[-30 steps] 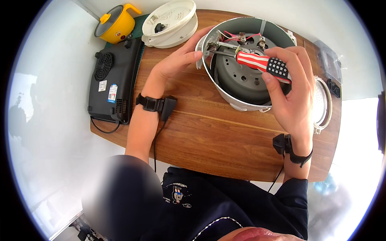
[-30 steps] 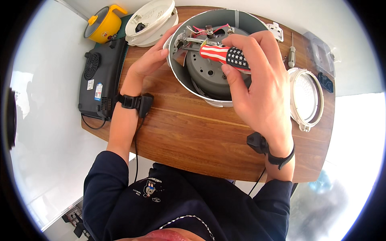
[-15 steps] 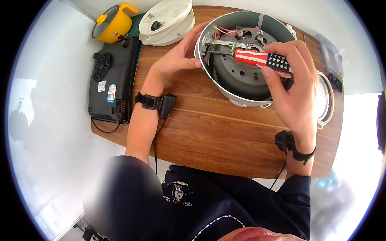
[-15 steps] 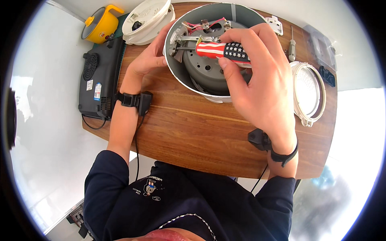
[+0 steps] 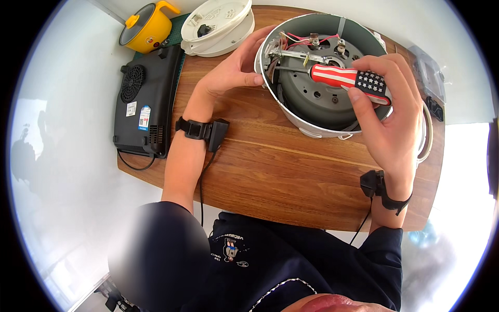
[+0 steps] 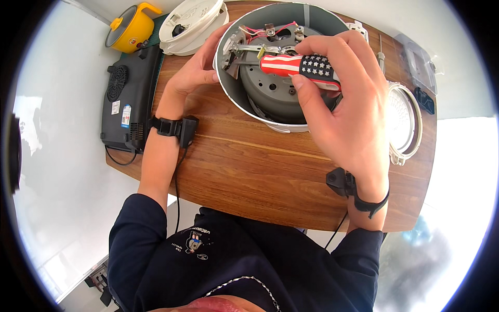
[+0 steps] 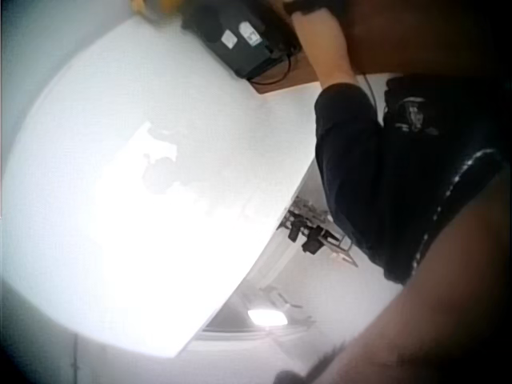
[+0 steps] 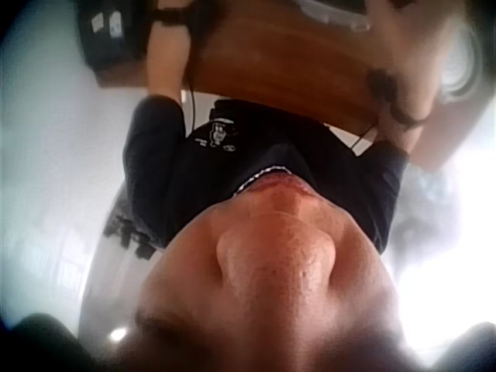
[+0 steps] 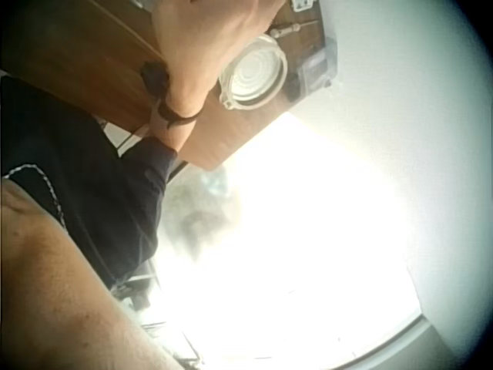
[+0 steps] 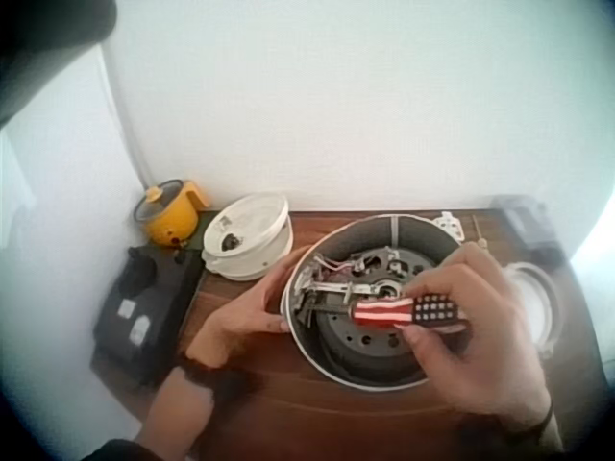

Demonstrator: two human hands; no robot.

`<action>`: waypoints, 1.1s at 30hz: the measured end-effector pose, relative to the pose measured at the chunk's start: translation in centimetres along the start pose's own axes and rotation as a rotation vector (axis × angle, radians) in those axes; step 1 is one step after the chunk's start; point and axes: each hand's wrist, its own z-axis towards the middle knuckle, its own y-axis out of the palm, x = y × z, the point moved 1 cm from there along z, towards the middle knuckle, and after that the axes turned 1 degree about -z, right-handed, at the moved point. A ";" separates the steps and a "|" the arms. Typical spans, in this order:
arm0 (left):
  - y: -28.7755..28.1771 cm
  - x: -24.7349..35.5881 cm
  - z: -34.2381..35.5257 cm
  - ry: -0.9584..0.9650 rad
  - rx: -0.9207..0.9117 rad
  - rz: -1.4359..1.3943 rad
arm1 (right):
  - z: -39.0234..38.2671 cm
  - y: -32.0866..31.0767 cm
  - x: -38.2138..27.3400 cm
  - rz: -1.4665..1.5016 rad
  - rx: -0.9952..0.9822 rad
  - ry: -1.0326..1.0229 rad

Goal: The person disassembles a white rice cooker, removes the inner pot, and uses a screwdriver to adjust internal wiring and components. The person manipulates wires and screws inside the cooker's base while holding the unit steady.

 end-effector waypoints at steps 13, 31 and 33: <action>0.9 -0.1 0.7 -0.002 0.035 -0.037 | 0.2 -2.2 -0.2 -0.016 0.043 -0.017; 2.4 0.9 0.8 0.100 0.010 -0.001 | 0.7 -0.1 1.7 -0.024 0.132 0.041; 2.9 1.0 1.1 0.049 0.012 -0.139 | 0.8 -0.4 1.8 -0.039 0.125 0.075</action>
